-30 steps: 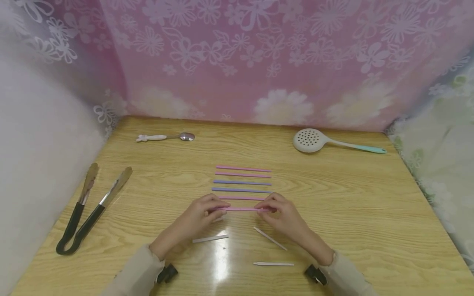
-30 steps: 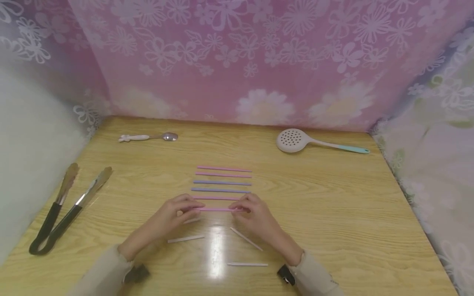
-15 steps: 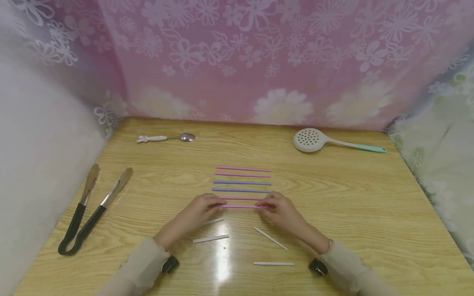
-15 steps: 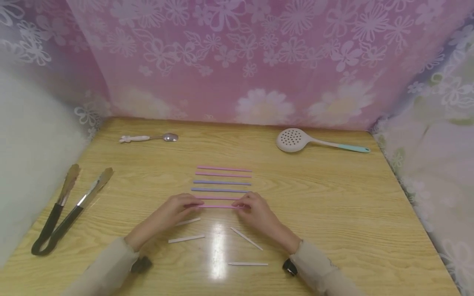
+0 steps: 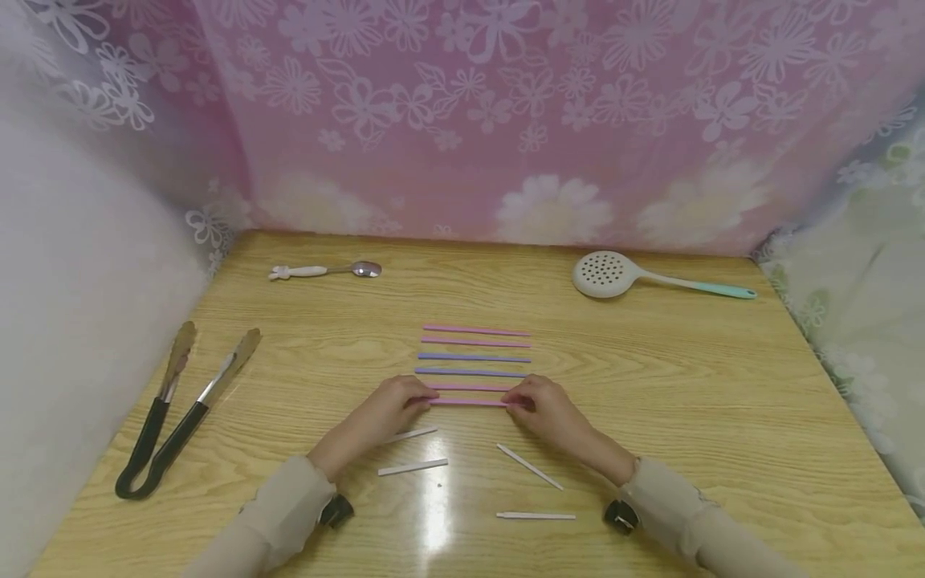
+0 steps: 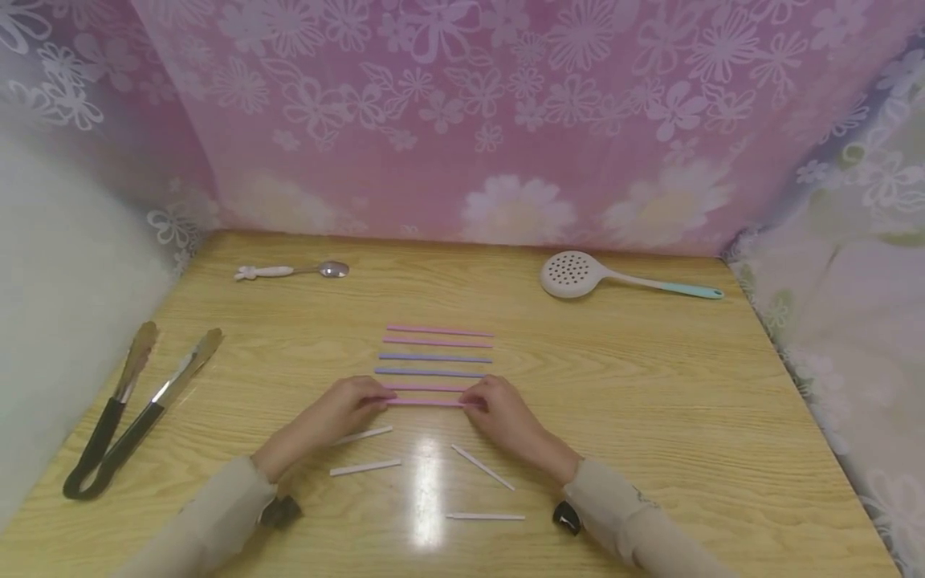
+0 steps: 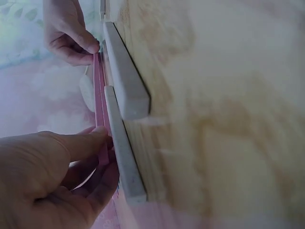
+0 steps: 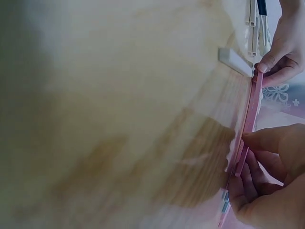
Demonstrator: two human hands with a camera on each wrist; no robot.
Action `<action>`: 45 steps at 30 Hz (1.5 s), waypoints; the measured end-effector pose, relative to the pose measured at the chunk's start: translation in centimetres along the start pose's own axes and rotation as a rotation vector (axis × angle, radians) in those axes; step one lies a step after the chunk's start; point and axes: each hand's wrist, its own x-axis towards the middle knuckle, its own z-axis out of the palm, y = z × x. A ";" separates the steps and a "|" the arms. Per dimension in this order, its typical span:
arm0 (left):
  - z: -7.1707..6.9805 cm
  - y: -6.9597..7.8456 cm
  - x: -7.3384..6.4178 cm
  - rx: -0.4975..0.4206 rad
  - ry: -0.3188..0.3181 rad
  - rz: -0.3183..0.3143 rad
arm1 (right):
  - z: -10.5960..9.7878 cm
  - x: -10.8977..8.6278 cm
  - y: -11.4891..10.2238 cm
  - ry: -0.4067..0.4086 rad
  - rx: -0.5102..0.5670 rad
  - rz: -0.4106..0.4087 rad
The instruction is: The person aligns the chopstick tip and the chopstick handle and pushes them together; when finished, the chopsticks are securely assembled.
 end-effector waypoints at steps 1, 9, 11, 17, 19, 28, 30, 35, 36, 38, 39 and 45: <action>0.0 0.0 0.1 0.015 0.002 0.004 | 0.0 0.0 0.0 0.002 -0.004 -0.004; 0.3 -0.2 0.4 0.128 0.008 0.060 | 0.0 0.0 0.1 0.012 -0.028 0.028; 0.4 -0.2 0.5 0.134 0.009 0.064 | 0.0 0.0 0.0 0.005 -0.029 0.044; 0.4 -0.2 0.5 0.131 0.010 0.053 | 0.0 0.1 0.0 -0.006 -0.032 0.057; 0.4 -0.2 0.5 0.130 0.011 0.051 | 0.0 0.1 0.0 -0.004 -0.036 0.053; 0.4 0.0 0.3 0.087 0.029 0.019 | -0.1 0.0 -0.2 0.011 -0.014 0.054; 0.4 0.0 0.2 0.060 0.055 0.010 | -0.3 0.0 -0.2 0.026 0.001 0.048; 0.2 0.3 -0.4 0.002 0.105 0.003 | -0.7 -0.4 -0.2 0.072 0.051 0.057; 0.2 0.4 -0.5 -0.006 0.107 0.005 | -0.7 -0.5 -0.2 0.081 0.063 0.061; 0.1 0.5 -0.9 -0.019 0.109 0.009 | -0.9 -0.8 -0.2 0.096 0.083 0.069; 0.0 0.5 -1.1 -0.029 0.108 0.004 | -0.9 -0.9 -0.2 0.096 0.092 0.072; -0.2 0.7 -3.1 -0.109 0.086 -0.068 | -1.1 -2.3 -0.5 -0.001 0.142 0.099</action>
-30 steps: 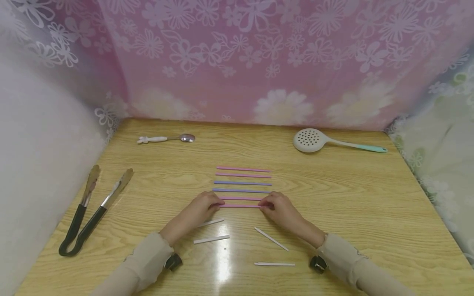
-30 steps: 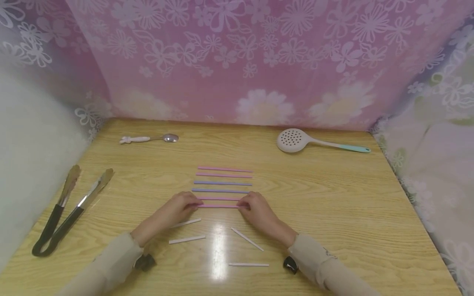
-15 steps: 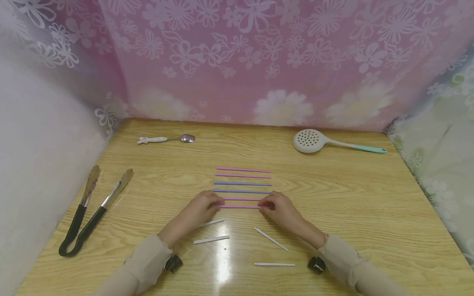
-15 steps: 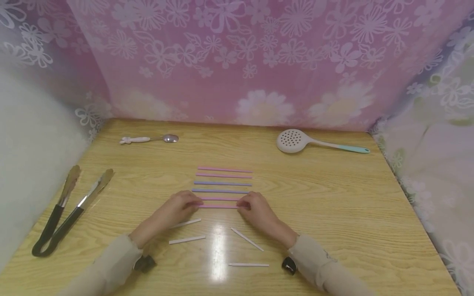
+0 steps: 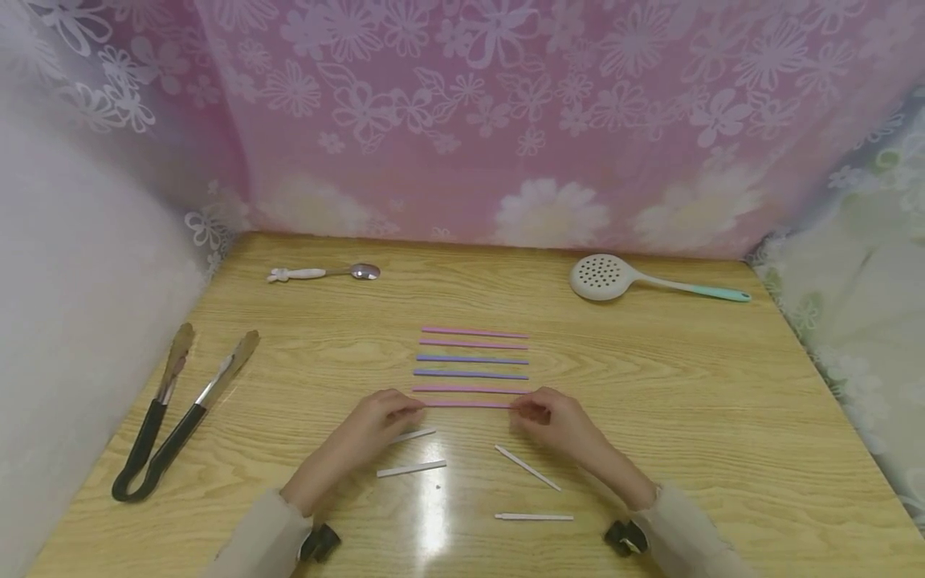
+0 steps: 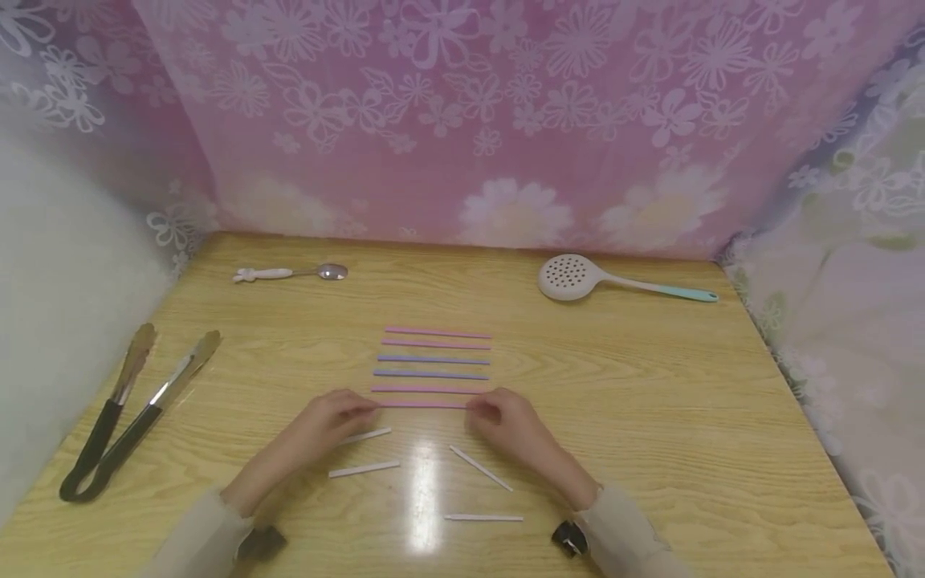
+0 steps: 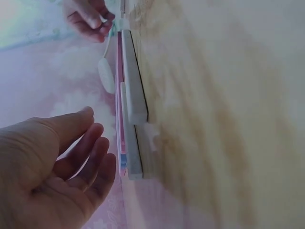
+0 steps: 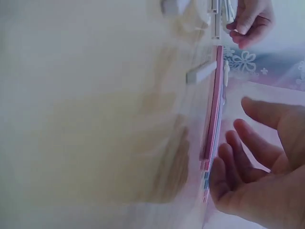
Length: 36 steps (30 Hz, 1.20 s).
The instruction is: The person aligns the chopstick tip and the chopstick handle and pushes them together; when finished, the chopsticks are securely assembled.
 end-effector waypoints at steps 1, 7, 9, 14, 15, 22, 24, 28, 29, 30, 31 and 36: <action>-0.1 0.0 -0.3 -0.007 -0.002 -0.015 | 0.0 -0.3 0.0 -0.028 0.009 0.009; -0.2 -0.1 -2.1 -0.024 0.003 -0.087 | -0.2 -1.9 -0.3 -0.155 0.062 0.020; -0.1 -0.2 -2.5 -0.040 0.000 -0.092 | -0.3 -2.4 -0.4 -0.165 0.064 0.021; 0.5 -0.2 -3.0 -0.060 -0.010 -0.102 | -0.3 -3.3 -0.4 -0.189 0.048 0.010; 0.6 -0.2 -3.0 -0.058 -0.012 -0.107 | -0.2 -3.4 -0.4 -0.200 0.048 0.004; 1.0 -0.2 -3.0 -0.034 -0.019 -0.126 | 0.1 -3.8 -0.3 -0.226 0.052 -0.009; 1.0 -0.2 -3.0 -0.036 -0.018 -0.134 | 0.2 -3.7 -0.4 -0.228 0.051 -0.004; 1.2 -0.2 -3.0 -0.033 -0.023 -0.129 | 0.3 -3.6 -0.3 -0.232 0.047 -0.006; 1.2 -0.2 -2.9 -0.029 -0.024 -0.126 | 0.3 -3.6 -0.3 -0.234 0.046 -0.010; 1.2 -0.3 -2.9 -0.026 -0.026 -0.123 | 0.3 -3.6 -0.3 -0.235 0.045 -0.011; 1.2 -0.3 -2.9 -0.023 -0.028 -0.121 | 0.3 -3.6 -0.2 -0.236 0.041 -0.013; 1.3 -0.2 -2.7 -0.009 -0.034 -0.121 | 0.3 -3.5 -0.2 -0.237 0.031 -0.016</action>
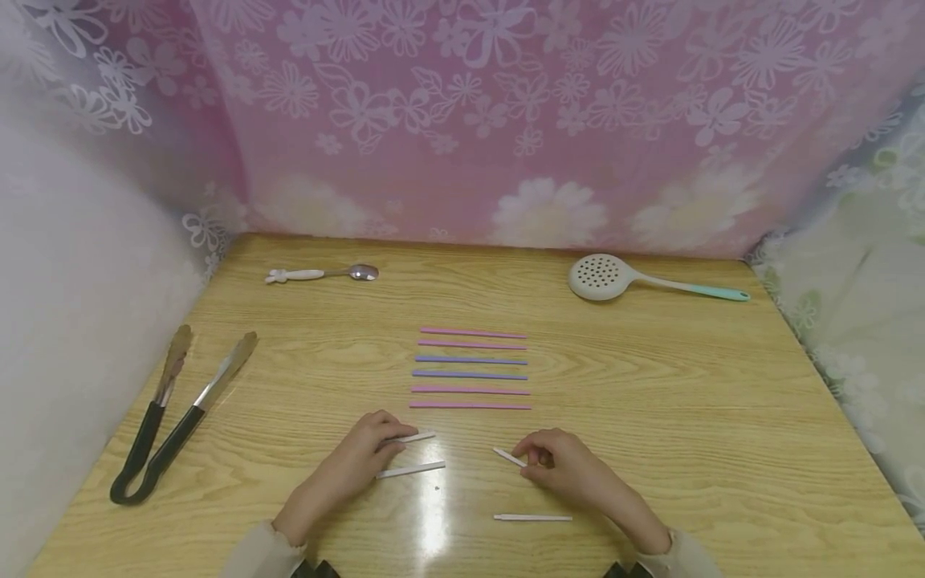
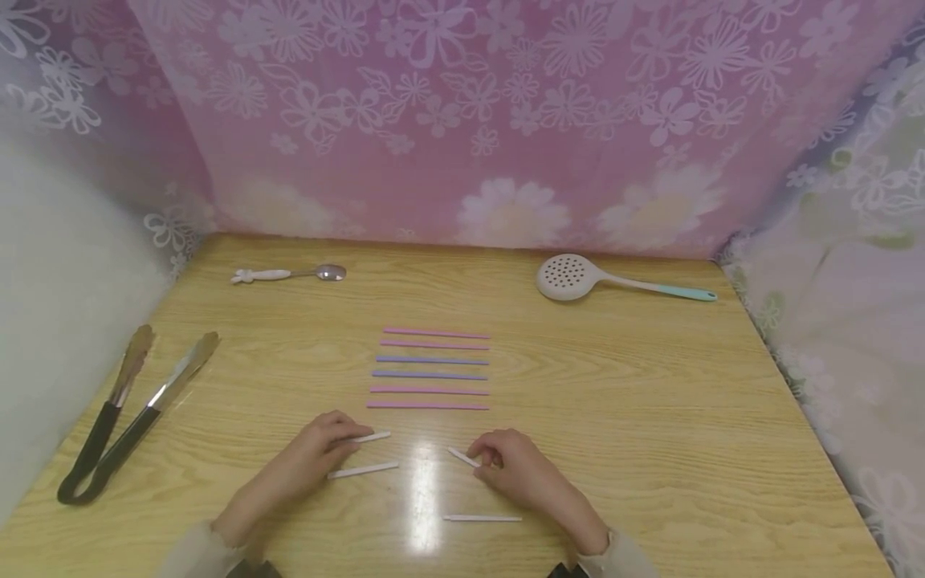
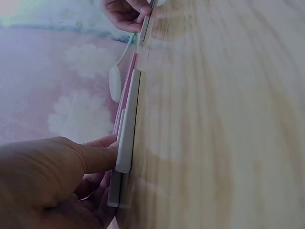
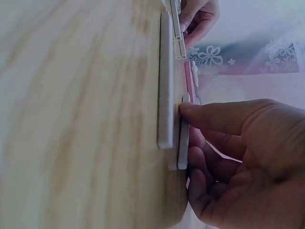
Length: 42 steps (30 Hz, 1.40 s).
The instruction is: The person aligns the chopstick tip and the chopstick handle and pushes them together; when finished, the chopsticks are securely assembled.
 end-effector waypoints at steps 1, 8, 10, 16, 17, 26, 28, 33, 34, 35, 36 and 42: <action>0.0 0.0 0.0 0.003 0.000 0.002 | 0.0 0.0 0.0 0.001 0.000 0.001; 0.0 0.2 0.1 0.026 0.021 0.046 | 0.1 0.1 -0.3 0.021 0.024 0.023; 0.1 0.3 0.1 0.021 0.038 0.066 | 0.2 0.1 -0.3 0.038 0.021 0.025; 0.5 1.3 0.6 -0.026 0.081 0.152 | 0.7 0.5 -0.9 0.147 0.053 -0.092; 0.5 1.5 0.6 -0.038 0.081 0.160 | 0.8 0.7 -1.1 0.170 0.067 -0.130; 1.0 2.7 1.0 -0.072 0.092 0.218 | 1.5 1.4 -2.2 0.288 0.102 -0.318; 1.1 2.8 1.1 -0.084 0.094 0.228 | 1.5 1.4 -2.3 0.286 0.097 -0.313; 1.0 2.9 1.1 -0.107 0.084 0.224 | 1.3 1.4 -2.3 0.288 0.072 -0.303; 1.0 2.9 1.1 -0.107 0.082 0.223 | 1.3 1.4 -2.3 0.292 0.066 -0.303; 1.0 2.9 1.1 -0.105 0.079 0.224 | 1.3 1.4 -2.2 0.298 0.058 -0.304; 1.0 3.0 1.0 -0.101 0.077 0.225 | 1.2 1.4 -2.2 0.307 0.048 -0.304; 1.0 3.0 1.0 -0.085 0.070 0.252 | 0.8 1.5 -2.1 0.372 0.008 -0.311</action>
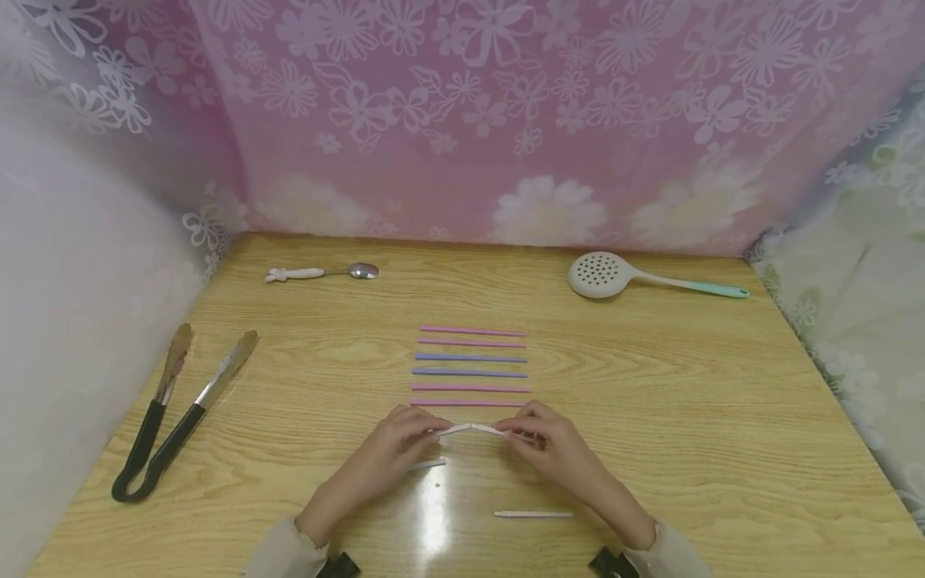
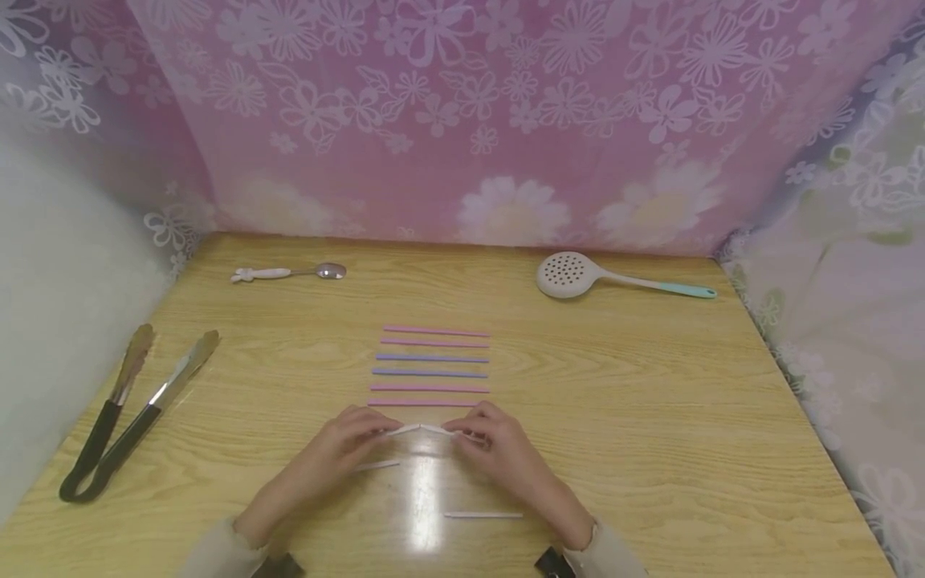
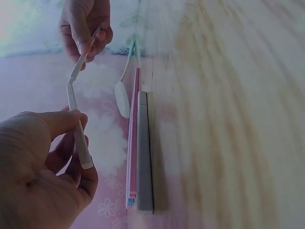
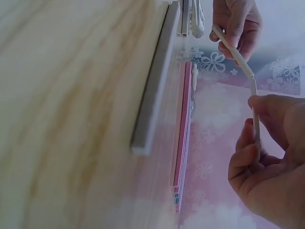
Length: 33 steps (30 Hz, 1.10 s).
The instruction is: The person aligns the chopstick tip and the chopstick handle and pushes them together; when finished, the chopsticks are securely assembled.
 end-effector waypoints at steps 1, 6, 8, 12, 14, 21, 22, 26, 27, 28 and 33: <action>0.0 0.0 0.0 0.001 -0.003 0.001 | -0.1 0.0 0.0 0.003 0.003 0.003; 0.0 0.1 -0.1 -0.029 -0.022 0.002 | -0.1 0.0 0.0 0.007 0.021 0.010; 0.1 0.2 0.0 -0.049 -0.034 -0.006 | 0.0 0.0 0.0 0.007 0.018 0.008; 0.1 0.3 0.1 -0.052 -0.066 -0.045 | 0.2 0.0 -0.1 0.005 0.014 0.041; 0.0 0.4 0.1 -0.056 -0.075 -0.056 | 0.3 0.0 -0.2 0.008 0.014 0.061; 0.1 0.4 0.2 -0.059 -0.068 0.000 | 0.3 0.0 -0.8 0.045 0.023 0.037; 0.1 0.5 0.2 -0.052 -0.063 0.018 | 0.2 0.0 -1.0 0.050 0.025 0.029; 0.0 0.5 0.3 -0.024 -0.028 0.109 | 0.0 -0.1 -1.5 0.064 0.032 0.007; 0.0 0.5 0.3 -0.018 -0.015 0.135 | 0.0 -0.1 -1.6 0.067 0.031 0.007; 0.0 0.5 0.3 -0.015 -0.003 0.161 | 0.0 -0.2 -1.6 0.069 0.032 0.008; 0.1 0.4 0.4 0.013 0.056 0.282 | 0.1 -0.3 -1.9 0.084 0.020 -0.009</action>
